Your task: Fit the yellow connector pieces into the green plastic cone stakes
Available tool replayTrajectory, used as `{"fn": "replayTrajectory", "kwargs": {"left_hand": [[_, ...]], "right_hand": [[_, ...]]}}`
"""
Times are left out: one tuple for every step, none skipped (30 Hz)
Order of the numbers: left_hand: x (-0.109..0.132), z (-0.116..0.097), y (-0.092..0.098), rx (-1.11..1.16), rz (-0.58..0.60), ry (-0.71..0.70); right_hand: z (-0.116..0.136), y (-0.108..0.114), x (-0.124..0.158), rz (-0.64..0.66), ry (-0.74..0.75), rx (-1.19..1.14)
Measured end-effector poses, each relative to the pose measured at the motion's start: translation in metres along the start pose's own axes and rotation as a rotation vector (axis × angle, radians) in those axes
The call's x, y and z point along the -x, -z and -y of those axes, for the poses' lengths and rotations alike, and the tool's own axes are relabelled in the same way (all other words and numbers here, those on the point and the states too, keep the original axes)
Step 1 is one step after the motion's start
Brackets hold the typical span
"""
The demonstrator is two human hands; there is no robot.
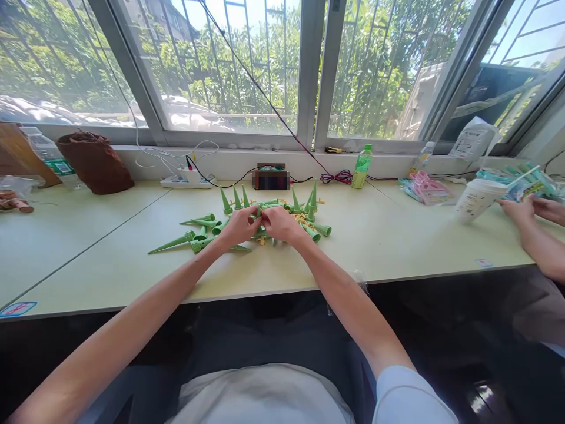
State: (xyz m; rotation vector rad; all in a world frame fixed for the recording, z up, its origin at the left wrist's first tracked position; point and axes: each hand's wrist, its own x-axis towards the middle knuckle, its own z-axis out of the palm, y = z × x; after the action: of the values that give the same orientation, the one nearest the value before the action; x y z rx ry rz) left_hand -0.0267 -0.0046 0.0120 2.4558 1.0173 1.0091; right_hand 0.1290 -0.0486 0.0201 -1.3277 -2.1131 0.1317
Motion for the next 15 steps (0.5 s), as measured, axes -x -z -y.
{"fn": "replayTrajectory", "kwargs": {"left_hand": [[0.0000, 0.0004, -0.0002, 0.000, 0.003, -0.003], [0.0000, 0.0008, -0.0003, 0.001, 0.004, -0.007], [-0.0001, 0.0012, -0.0005, 0.003, 0.004, -0.009], [-0.0002, 0.0016, -0.0006, 0.007, 0.003, -0.009], [-0.0004, 0.0019, -0.0008, 0.012, 0.003, -0.007], [-0.0006, 0.0022, -0.0009, 0.019, 0.004, -0.002], [-0.0008, 0.0023, -0.0009, 0.026, 0.005, 0.003], [-0.0010, 0.0021, -0.0009, 0.032, 0.005, 0.008], [-0.0010, 0.0017, -0.0009, 0.038, 0.004, 0.012], [-0.0009, 0.0011, -0.0008, 0.044, 0.000, 0.014], [-0.0007, 0.0002, -0.0007, 0.051, -0.007, 0.015], [-0.0005, -0.0007, -0.0007, 0.060, -0.015, 0.015], [-0.0002, -0.0016, -0.0008, 0.070, -0.024, 0.014], [0.0001, -0.0024, -0.0009, 0.080, -0.035, 0.012], [0.0002, -0.0030, -0.0012, 0.090, -0.047, 0.011]], "right_hand": [[0.0000, 0.0001, 0.0000, -0.001, 0.002, 0.004], [-0.0002, 0.0002, -0.0002, -0.005, 0.005, 0.006], [-0.0007, 0.0001, -0.0005, -0.011, 0.007, 0.005], [-0.0013, -0.0001, -0.0009, -0.017, 0.009, 0.001], [-0.0020, -0.0004, -0.0014, -0.024, 0.009, -0.005], [-0.0027, -0.0009, -0.0019, -0.032, 0.007, -0.013], [-0.0033, -0.0014, -0.0024, -0.042, 0.002, -0.019], [-0.0039, -0.0020, -0.0028, -0.052, -0.005, -0.025], [-0.0044, -0.0026, -0.0032, -0.063, -0.013, -0.030], [-0.0049, -0.0032, -0.0036, -0.076, -0.022, -0.032], [-0.0053, -0.0038, -0.0039, -0.086, -0.029, -0.034], [-0.0058, -0.0042, -0.0041, -0.092, -0.032, -0.042], [-0.0062, -0.0044, -0.0043, -0.102, -0.039, -0.056], [-0.0065, -0.0045, -0.0045, -0.111, -0.048, -0.068], [-0.0066, -0.0044, -0.0045, -0.119, -0.057, -0.079]]}}
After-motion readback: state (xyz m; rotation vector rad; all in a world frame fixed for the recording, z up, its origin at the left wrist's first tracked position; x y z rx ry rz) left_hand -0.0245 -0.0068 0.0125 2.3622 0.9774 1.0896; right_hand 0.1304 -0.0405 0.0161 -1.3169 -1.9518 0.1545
